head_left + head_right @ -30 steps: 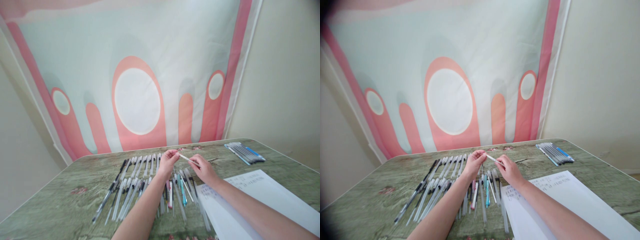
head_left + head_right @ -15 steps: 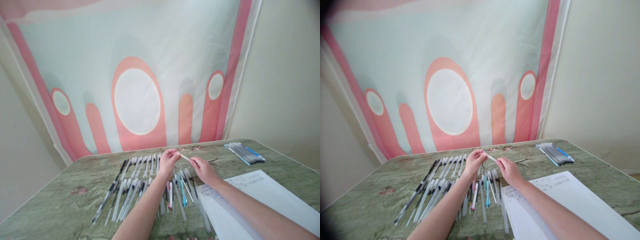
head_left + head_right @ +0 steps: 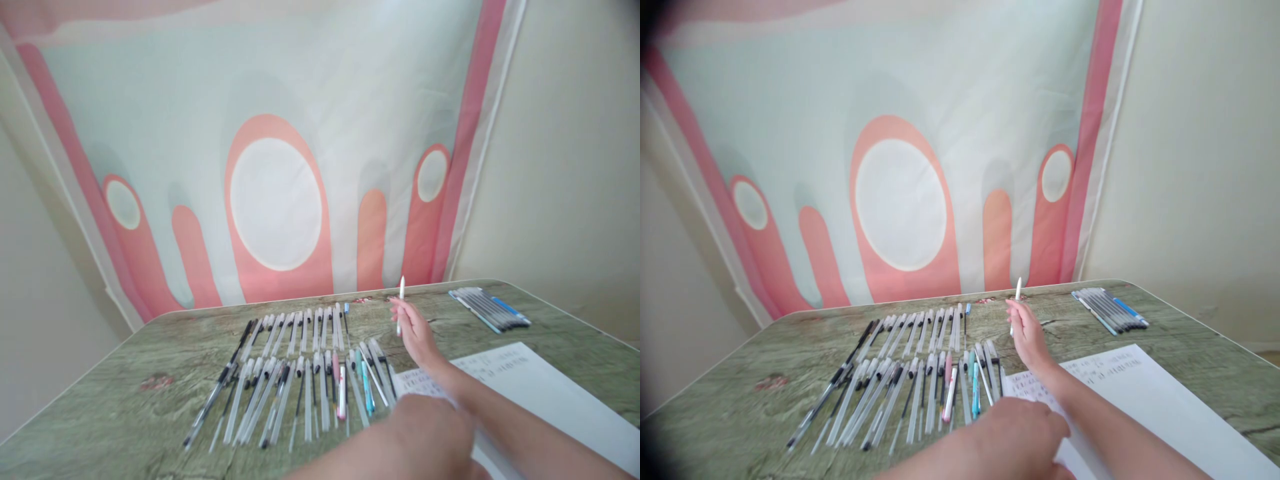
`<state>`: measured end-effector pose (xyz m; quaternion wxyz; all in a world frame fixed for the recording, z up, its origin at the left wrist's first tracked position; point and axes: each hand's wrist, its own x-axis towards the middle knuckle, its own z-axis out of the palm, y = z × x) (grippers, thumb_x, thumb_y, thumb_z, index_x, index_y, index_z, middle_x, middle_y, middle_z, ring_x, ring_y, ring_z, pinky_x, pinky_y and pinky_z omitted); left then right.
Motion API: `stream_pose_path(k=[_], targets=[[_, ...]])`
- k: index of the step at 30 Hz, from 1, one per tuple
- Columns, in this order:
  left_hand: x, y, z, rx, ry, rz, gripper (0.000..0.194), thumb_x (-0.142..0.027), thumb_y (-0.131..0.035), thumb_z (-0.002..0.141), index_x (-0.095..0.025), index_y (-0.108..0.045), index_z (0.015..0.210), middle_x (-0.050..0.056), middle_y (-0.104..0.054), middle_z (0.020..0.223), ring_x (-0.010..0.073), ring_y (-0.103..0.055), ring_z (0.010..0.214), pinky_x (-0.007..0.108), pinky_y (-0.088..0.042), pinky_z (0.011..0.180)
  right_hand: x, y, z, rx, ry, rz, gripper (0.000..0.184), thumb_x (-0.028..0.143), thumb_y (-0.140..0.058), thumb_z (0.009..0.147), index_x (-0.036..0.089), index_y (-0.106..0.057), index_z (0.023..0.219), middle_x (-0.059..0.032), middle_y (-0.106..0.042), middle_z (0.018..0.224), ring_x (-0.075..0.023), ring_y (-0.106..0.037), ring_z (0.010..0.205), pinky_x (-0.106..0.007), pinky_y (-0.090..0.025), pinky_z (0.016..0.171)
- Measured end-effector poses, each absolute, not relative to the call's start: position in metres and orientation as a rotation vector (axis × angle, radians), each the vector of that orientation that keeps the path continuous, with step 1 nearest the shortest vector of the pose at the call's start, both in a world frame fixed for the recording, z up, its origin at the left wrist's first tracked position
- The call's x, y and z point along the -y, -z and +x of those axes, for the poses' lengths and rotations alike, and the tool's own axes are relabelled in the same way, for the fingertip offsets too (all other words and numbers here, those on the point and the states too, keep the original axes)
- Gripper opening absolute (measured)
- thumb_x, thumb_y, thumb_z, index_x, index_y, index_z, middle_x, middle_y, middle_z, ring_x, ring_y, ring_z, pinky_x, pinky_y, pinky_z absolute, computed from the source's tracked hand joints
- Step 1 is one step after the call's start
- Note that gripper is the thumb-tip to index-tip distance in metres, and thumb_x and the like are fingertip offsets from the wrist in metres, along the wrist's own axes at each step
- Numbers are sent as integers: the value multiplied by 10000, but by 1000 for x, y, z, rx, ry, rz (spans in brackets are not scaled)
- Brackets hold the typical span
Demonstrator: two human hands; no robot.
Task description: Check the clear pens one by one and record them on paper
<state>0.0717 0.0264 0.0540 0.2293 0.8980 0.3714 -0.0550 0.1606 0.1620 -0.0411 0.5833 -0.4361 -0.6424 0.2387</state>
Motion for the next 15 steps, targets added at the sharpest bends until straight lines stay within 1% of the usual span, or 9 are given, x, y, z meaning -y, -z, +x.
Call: stream_pose_path(k=[1,3,6,8,9,11,12,14,15], targets=[[-21,-49,81,-1072,283,2486,448,-393,-547,759,-55,-581,1051,188,-621,1000,306,-584,900,414,-479,715,-162,41,161,1491,-566,-1016,357,361,-308,884,224,-508,1145,-96,-551,1027,-173,-562,756,-265,-469,506],[-14,-36,96,-1131,326,2506,487,-401,-507,788,-17,-553,1084,208,-597,1039,300,-555,961,397,-484,724,-162,42,160,1476,-577,-1014,372,348,-293,886,230,-482,1184,-94,-557,1046,-171,-562,742,-274,-471,510],[-11,-17,105,-1187,230,2605,620,-476,-448,802,23,-479,1168,256,-494,1189,323,-462,1103,400,-469,786,-163,40,160,1475,-490,-1012,386,329,-345,863,226,-450,1220,-95,-567,1062,-187,-561,802,-302,-484,572],[-9,-4,105,-1213,130,2684,699,-536,-374,812,21,-415,1233,271,-426,1255,347,-407,1159,423,-449,821,-163,34,161,1463,-385,-1030,376,336,-419,831,207,-490,1178,-101,-581,1024,-203,-553,851,-316,-480,623],[-8,2,105,-1226,84,2721,717,-555,-335,818,12,-394,1253,273,-410,1268,357,-391,1171,435,-438,831,-162,30,163,1446,-343,-1049,359,350,-445,819,198,-526,1134,-103,-587,992,-204,-553,839,-312,-474,616],[-6,14,106,-1242,23,2795,729,-566,-287,826,5,-381,1268,277,-386,1286,370,-367,1189,451,-414,859,-162,16,167,1400,-314,-1070,345,383,-430,830,187,-572,1076,-97,-596,928,-187,-557,785,-295,-464,608],[-5,19,107,-1254,14,2824,729,-566,-281,827,6,-382,1268,278,-367,1299,374,-352,1200,457,-400,875,-161,8,171,1377,-332,-1075,362,399,-416,839,186,-570,1087,-82,-601,870,-172,-556,738,-283,-458,597],[-3,26,108,-1274,19,2858,731,-567,-284,826,5,-383,1270,278,-337,1320,380,-330,1214,464,-379,896,-161,-9,179,1350,-403,-1084,418,439,-395,846,186,-540,1146,-37,-587,713,-132,-523,583,-250,-432,516],[-3,29,109,-1282,24,2863,731,-566,-286,825,3,-382,1273,276,-330,1324,380,-325,1217,465,-374,901,-161,-16,184,1340,-433,-1079,435,459,-399,840,183,-539,1145,-25,-577,684,-117,-500,535,-236,-415,479]])
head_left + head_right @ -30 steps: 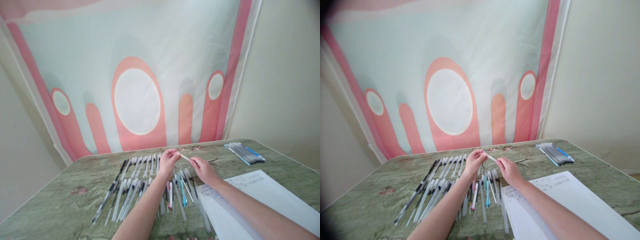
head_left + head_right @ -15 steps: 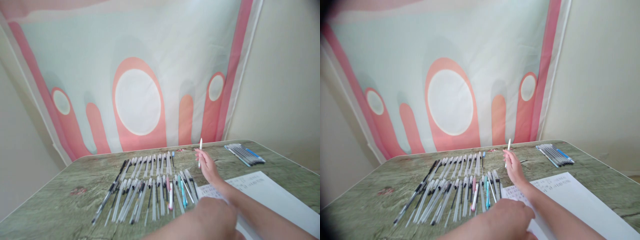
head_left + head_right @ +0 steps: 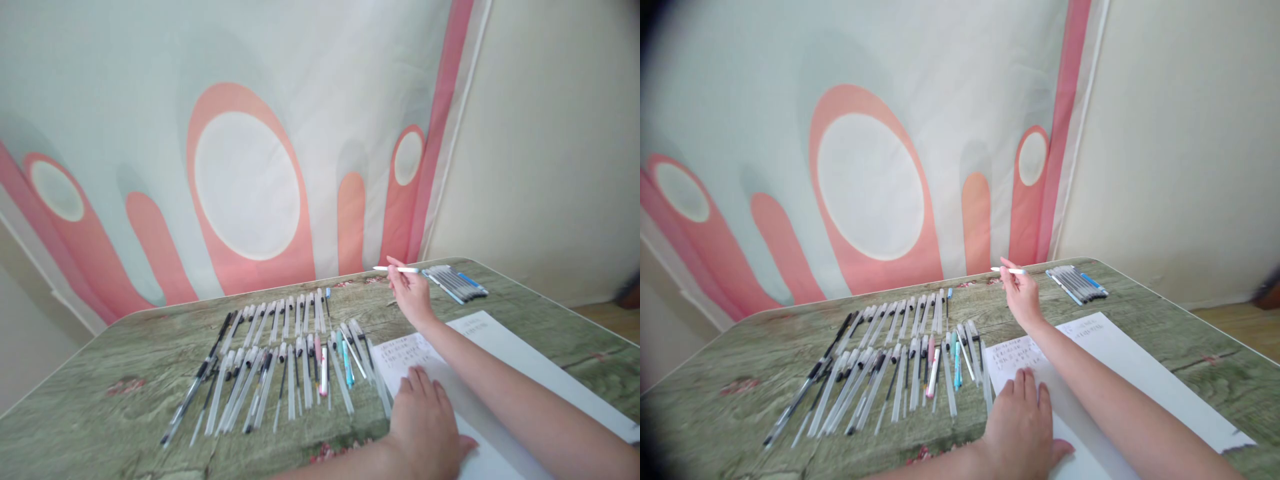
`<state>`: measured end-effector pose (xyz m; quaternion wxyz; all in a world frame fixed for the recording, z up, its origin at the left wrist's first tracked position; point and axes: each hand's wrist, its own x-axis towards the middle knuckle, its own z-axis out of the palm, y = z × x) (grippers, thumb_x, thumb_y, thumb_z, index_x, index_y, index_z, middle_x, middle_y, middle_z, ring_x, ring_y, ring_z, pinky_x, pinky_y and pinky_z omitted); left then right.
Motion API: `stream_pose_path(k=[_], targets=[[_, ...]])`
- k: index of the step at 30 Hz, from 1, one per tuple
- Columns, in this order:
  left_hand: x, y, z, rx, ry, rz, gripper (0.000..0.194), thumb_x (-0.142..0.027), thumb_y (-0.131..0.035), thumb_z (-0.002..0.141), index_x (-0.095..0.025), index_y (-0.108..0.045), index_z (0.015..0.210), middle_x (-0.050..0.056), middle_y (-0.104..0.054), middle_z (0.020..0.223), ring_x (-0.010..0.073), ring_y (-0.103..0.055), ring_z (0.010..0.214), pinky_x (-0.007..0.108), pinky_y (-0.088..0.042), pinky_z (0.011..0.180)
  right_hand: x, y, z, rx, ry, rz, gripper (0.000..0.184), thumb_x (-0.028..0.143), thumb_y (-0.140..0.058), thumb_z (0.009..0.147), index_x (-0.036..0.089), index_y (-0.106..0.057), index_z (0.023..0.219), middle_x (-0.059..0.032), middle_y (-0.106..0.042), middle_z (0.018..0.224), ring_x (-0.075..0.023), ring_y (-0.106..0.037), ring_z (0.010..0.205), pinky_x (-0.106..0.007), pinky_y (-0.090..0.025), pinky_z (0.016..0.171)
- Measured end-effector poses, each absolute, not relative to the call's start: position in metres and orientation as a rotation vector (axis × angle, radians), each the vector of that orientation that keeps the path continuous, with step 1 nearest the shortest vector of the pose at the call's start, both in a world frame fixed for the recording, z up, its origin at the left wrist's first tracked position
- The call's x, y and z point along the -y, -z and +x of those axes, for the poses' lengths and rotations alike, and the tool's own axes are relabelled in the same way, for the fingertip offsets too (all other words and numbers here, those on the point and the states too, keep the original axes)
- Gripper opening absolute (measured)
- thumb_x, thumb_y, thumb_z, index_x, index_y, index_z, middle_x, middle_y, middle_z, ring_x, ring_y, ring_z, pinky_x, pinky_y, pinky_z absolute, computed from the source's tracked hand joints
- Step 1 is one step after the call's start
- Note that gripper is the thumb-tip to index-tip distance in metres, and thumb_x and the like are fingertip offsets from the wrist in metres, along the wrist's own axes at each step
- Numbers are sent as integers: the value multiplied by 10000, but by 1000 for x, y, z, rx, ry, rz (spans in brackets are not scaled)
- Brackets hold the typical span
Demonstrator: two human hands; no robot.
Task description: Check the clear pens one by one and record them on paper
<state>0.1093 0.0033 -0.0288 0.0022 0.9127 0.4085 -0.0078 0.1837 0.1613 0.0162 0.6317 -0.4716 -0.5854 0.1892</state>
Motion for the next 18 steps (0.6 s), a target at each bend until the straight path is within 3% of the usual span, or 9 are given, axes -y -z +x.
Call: stream_pose_path(k=[4,6,10,13,15,18], targets=[[-5,29,110,-1293,15,2867,703,-538,-291,835,-2,-374,1281,269,-332,1327,369,-321,1224,457,-370,910,-158,-24,203,1351,-573,-1074,369,489,-492,778,167,-594,928,-2,-556,616,-95,-458,452,-217,-367,402],[-6,26,109,-1296,-3,2875,688,-524,-290,842,-2,-372,1283,269,-332,1325,366,-317,1228,455,-366,917,-150,-13,212,1346,-633,-1135,286,463,-570,729,186,-557,798,44,-477,509,-88,-417,412,-208,-324,375],[-6,23,108,-1292,0,2886,672,-506,-296,848,1,-372,1282,275,-339,1317,365,-331,1220,454,-366,918,-118,19,234,1240,-904,-1232,228,430,-549,750,224,-484,822,91,-387,452,-79,-346,370,-196,-260,352],[-5,22,109,-1291,12,2879,662,-496,-297,851,0,-372,1282,274,-343,1314,362,-333,1220,456,-364,921,-92,28,249,1269,-1092,-1271,240,435,-483,792,213,-515,878,47,-508,544,-103,-460,463,-216,-354,429],[-4,22,109,-1296,15,2870,660,-494,-300,851,1,-372,1282,275,-340,1315,361,-331,1222,457,-360,926,-79,27,255,1351,-1101,-1283,252,425,-466,805,193,-547,860,2,-582,667,-126,-534,600,-244,-423,560],[-3,22,109,-1317,-9,2852,654,-492,-310,850,-8,-369,1286,267,-337,1321,354,-327,1226,470,-347,935,-72,24,260,1488,-1003,-1288,226,398,-487,798,187,-563,828,-6,-589,722,-134,-541,687,-259,-426,670]])
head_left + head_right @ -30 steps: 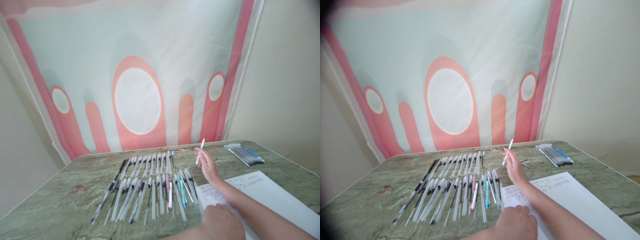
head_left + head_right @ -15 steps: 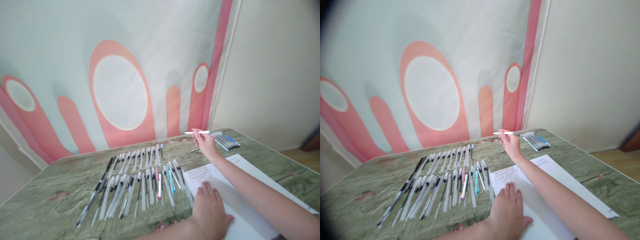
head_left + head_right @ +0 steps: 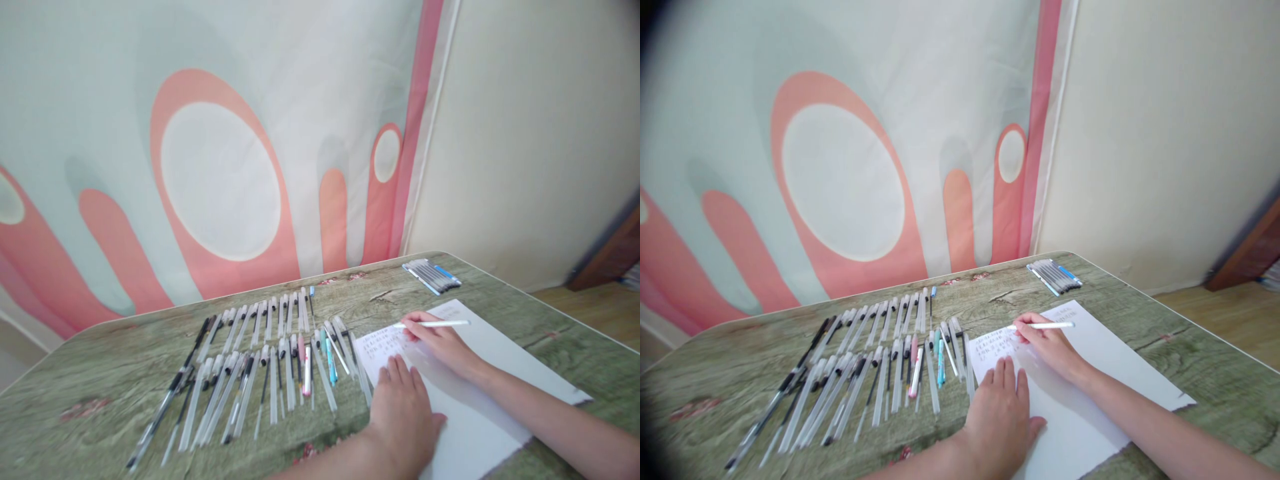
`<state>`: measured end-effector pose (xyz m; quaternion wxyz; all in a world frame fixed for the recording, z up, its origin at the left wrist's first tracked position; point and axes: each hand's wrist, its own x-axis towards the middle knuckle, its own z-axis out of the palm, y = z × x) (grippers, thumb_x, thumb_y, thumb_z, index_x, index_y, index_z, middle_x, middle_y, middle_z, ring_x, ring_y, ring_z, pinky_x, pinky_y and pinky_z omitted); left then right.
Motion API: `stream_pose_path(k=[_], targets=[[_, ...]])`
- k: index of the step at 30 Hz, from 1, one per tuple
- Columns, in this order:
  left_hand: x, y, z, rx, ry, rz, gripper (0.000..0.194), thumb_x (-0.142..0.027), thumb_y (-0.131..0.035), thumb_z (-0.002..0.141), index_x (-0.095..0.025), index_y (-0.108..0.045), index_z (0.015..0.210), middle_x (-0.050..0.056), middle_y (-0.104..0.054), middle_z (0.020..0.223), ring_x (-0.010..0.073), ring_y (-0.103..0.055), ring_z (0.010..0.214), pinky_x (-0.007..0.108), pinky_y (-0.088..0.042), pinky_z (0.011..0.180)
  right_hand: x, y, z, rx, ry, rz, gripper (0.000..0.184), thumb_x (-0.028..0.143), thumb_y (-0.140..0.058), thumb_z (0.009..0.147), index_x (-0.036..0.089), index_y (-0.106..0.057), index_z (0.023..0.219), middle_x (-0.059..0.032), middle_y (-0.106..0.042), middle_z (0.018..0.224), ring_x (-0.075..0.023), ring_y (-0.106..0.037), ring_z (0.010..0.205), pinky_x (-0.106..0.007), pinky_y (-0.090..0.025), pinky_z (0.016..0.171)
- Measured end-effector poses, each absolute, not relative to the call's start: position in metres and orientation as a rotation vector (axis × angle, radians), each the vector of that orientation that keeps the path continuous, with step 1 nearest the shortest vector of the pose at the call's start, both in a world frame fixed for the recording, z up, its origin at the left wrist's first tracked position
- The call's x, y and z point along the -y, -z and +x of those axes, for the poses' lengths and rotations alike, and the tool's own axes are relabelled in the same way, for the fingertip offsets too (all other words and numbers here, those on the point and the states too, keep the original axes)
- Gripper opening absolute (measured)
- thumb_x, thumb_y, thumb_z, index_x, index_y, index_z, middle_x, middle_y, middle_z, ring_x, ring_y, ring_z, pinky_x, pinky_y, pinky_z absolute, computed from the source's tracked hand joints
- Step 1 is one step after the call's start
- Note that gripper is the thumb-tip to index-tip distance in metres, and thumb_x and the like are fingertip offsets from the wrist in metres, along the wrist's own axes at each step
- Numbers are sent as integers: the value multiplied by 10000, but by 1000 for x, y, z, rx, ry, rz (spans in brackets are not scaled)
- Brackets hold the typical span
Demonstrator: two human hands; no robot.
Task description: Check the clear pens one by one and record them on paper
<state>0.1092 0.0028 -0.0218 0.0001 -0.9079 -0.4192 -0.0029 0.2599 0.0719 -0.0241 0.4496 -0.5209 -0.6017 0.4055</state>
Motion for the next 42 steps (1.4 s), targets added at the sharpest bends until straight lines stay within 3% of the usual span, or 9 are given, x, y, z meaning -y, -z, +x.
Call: stream_pose_path(k=[16,42], targets=[[-2,26,110,1319,58,-2810,638,-490,-323,849,-23,-385,1280,248,-364,1315,345,-341,1221,484,-340,924,-78,37,263,1799,-620,-1413,193,326,-451,793,205,-455,644,39,-461,572,-125,-435,559,-256,-353,542],[-2,25,109,1293,70,-2793,643,-494,-335,845,-22,-385,1279,253,-374,1308,337,-347,1218,476,-345,922,-77,38,262,1824,-610,-1365,154,303,-460,775,206,-473,656,22,-494,604,-143,-463,604,-269,-372,577]])
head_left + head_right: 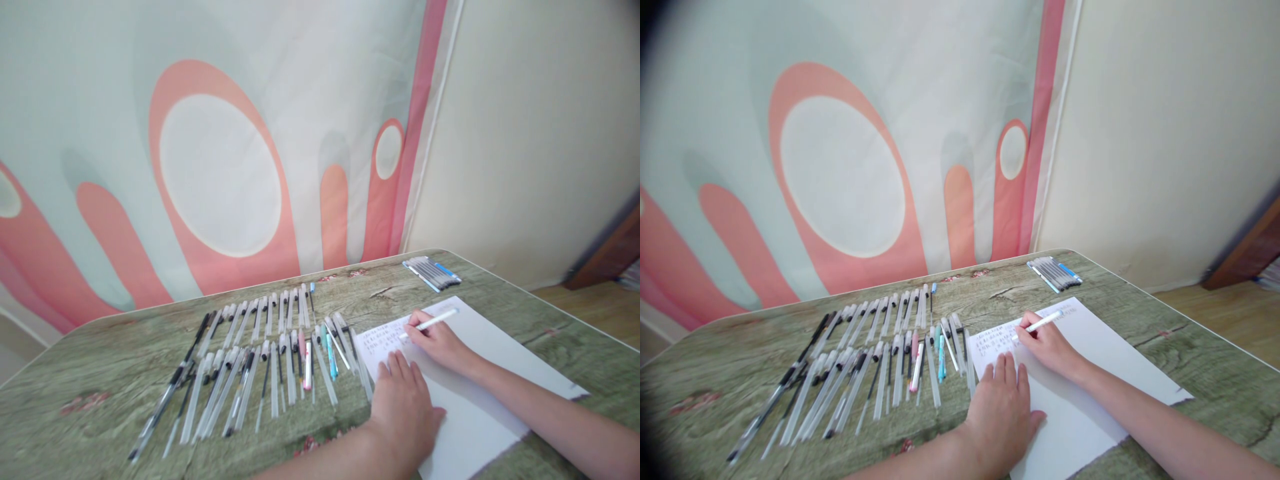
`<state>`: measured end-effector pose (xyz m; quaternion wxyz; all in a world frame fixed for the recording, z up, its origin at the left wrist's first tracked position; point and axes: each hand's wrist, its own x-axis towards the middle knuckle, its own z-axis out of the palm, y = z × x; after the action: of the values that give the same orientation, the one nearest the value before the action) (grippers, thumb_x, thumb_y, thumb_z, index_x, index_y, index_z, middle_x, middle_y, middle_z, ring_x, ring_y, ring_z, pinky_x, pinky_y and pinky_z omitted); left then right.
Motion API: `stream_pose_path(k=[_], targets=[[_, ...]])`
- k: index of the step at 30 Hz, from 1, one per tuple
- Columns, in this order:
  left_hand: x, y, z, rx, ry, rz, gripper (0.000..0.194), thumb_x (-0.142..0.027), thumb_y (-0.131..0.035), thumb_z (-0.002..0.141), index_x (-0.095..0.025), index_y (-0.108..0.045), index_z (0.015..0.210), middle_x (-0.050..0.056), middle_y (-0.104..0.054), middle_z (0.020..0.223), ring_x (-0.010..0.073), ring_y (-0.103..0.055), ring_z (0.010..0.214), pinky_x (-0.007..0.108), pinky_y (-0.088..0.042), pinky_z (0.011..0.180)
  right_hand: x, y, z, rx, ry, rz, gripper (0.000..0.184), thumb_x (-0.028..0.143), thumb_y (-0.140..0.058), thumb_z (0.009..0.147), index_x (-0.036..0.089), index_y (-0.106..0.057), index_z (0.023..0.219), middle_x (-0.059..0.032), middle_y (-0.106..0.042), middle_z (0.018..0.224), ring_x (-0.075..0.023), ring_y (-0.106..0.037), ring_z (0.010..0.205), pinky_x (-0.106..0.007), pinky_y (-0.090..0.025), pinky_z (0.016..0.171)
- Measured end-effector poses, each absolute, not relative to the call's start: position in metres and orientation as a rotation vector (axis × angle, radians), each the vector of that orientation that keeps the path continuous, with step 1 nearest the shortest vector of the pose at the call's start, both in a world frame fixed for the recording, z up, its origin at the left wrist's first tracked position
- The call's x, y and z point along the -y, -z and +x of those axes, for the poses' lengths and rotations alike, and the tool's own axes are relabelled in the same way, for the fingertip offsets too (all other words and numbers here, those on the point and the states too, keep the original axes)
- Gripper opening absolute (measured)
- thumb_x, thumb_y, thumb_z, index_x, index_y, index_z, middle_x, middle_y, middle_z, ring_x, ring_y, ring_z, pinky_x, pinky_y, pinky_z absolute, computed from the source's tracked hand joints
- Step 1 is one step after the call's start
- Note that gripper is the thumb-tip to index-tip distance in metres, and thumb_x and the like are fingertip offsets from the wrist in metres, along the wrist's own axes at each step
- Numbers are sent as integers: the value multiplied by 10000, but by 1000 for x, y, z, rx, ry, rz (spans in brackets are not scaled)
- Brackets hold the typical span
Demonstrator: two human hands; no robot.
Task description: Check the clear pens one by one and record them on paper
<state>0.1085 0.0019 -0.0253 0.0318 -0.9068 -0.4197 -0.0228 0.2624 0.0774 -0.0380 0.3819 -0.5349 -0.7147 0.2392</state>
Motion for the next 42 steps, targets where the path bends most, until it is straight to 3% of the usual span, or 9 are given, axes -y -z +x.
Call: stream_pose_path(k=[17,25,30,36,39,42], targets=[[-1,22,108,1308,60,-2832,636,-482,-345,844,-16,-389,1275,258,-365,1310,346,-340,1221,483,-342,924,-78,38,263,1792,-607,-1383,180,321,-432,800,213,-455,659,32,-471,592,-137,-457,580,-261,-367,555],[-3,27,110,1310,26,-2842,660,-491,-341,840,5,-382,1273,266,-345,1317,360,-315,1231,497,-336,930,-82,37,264,1615,-798,-1417,237,425,-467,798,205,-496,716,35,-518,596,-123,-472,541,-250,-373,535],[-3,27,111,1347,-75,-2879,689,-499,-298,847,27,-343,1289,283,-287,1339,385,-277,1241,515,-325,935,-110,37,254,1452,-985,-1315,236,431,-538,760,198,-522,783,54,-470,548,-96,-419,480,-227,-333,478],[-8,25,114,1383,-236,-2953,734,-519,-317,832,41,-295,1307,300,-225,1354,404,-236,1252,527,-313,932,-164,48,233,1189,-1080,-1155,252,418,-562,726,174,-568,789,-1,-572,632,-105,-471,512,-223,-351,473],[-12,25,114,1363,-270,-2964,721,-511,-335,831,40,-322,1295,306,-257,1340,404,-269,1238,513,-346,901,-178,55,233,1152,-1039,-1099,263,418,-547,729,162,-583,774,-4,-571,609,-99,-459,490,-217,-330,448],[-18,15,108,1285,-167,-2960,590,-436,-382,839,3,-436,1230,279,-419,1258,360,-405,1160,454,-403,839,-180,61,239,1126,-1042,-1063,258,407,-562,724,155,-586,772,-2,-566,594,-88,-440,470,-211,-309,431]])
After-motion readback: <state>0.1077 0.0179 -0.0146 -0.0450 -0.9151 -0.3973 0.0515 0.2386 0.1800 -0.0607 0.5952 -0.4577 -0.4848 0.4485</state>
